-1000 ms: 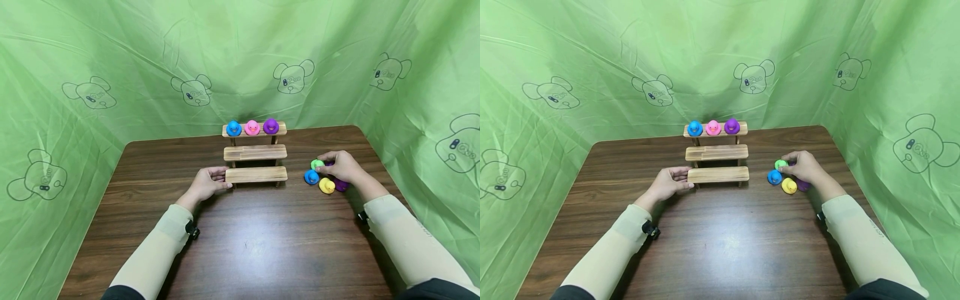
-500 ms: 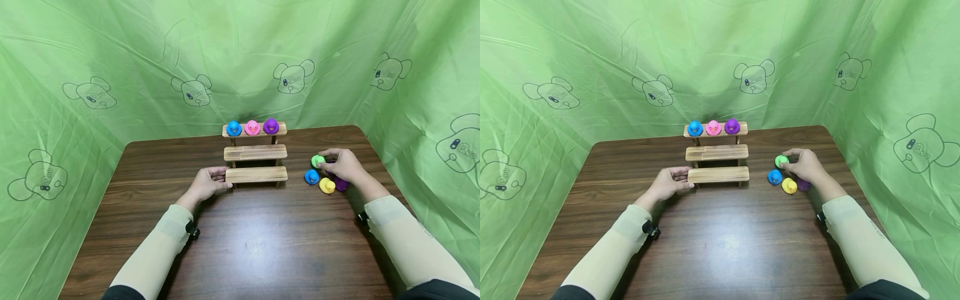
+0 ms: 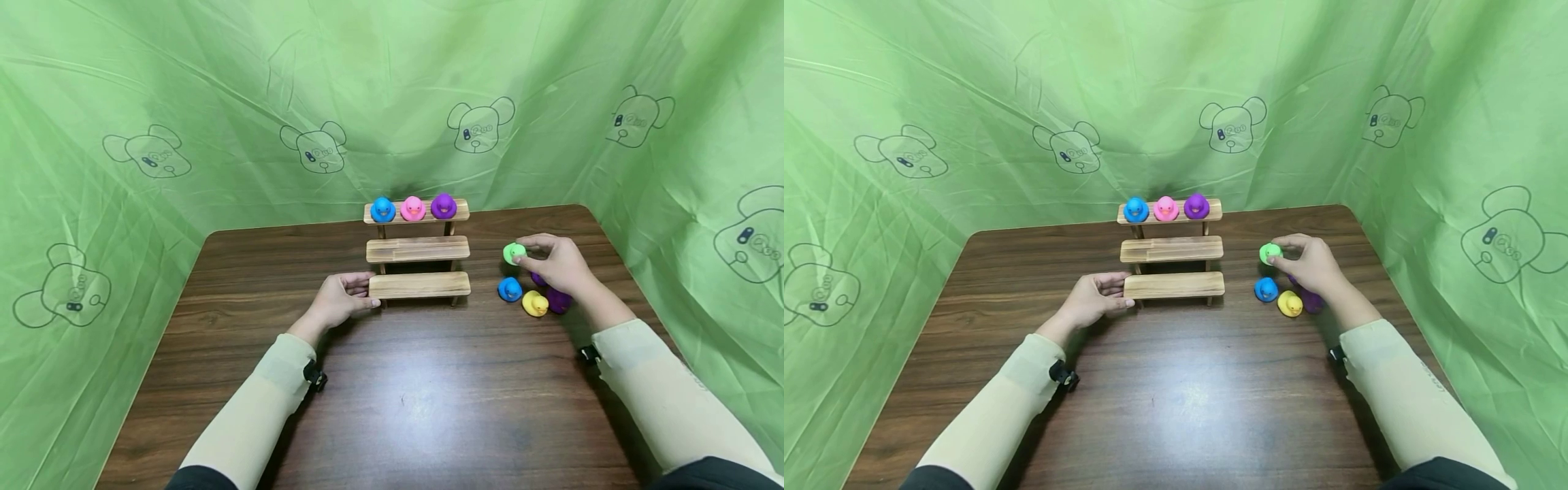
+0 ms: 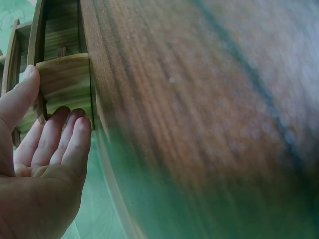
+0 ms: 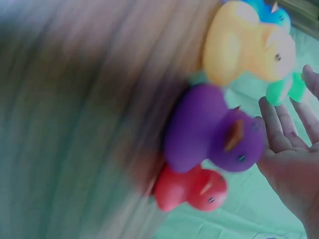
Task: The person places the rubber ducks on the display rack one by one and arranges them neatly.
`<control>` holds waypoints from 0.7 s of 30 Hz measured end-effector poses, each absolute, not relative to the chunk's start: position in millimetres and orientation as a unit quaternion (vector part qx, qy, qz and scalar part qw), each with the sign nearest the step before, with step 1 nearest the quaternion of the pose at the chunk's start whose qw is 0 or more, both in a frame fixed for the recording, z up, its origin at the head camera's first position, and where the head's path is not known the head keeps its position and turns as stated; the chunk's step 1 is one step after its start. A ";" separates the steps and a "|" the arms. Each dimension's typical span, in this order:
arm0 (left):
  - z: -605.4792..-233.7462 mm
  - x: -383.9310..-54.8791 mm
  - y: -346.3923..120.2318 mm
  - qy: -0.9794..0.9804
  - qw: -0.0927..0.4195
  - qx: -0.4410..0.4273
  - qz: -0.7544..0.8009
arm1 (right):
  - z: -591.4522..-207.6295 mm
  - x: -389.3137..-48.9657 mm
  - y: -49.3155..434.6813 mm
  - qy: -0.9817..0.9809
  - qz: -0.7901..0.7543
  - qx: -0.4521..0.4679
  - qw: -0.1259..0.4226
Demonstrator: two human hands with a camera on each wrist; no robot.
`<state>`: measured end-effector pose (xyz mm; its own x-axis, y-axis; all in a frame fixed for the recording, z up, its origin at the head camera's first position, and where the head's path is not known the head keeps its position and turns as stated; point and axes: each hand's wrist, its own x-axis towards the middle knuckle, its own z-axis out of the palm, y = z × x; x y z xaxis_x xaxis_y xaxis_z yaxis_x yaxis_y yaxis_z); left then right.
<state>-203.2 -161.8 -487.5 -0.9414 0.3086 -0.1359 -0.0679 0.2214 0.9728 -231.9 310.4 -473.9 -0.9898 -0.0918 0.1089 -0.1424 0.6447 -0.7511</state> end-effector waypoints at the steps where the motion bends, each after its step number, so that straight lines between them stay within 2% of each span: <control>1: -491.6 -205.2 -162.4 0.768 0.151 0.079 0.618 | -472.2 -231.1 307.4 -0.906 0.418 0.064 0.032; 13: -498.1 -205.0 -163.7 0.770 0.139 0.081 0.618 | -445.6 -224.3 275.7 -0.890 0.444 0.089 0.061; 21: -498.6 -205.6 -164.2 0.771 0.135 0.078 0.617 | -430.1 -222.5 250.6 -0.858 0.499 0.111 0.053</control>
<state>-205.6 -164.2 -498.6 -0.9513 0.2873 -0.1117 -0.0459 0.2264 0.9730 -222.5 250.6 -430.1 -0.9697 -0.1374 0.2018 -0.2433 0.4775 -0.8443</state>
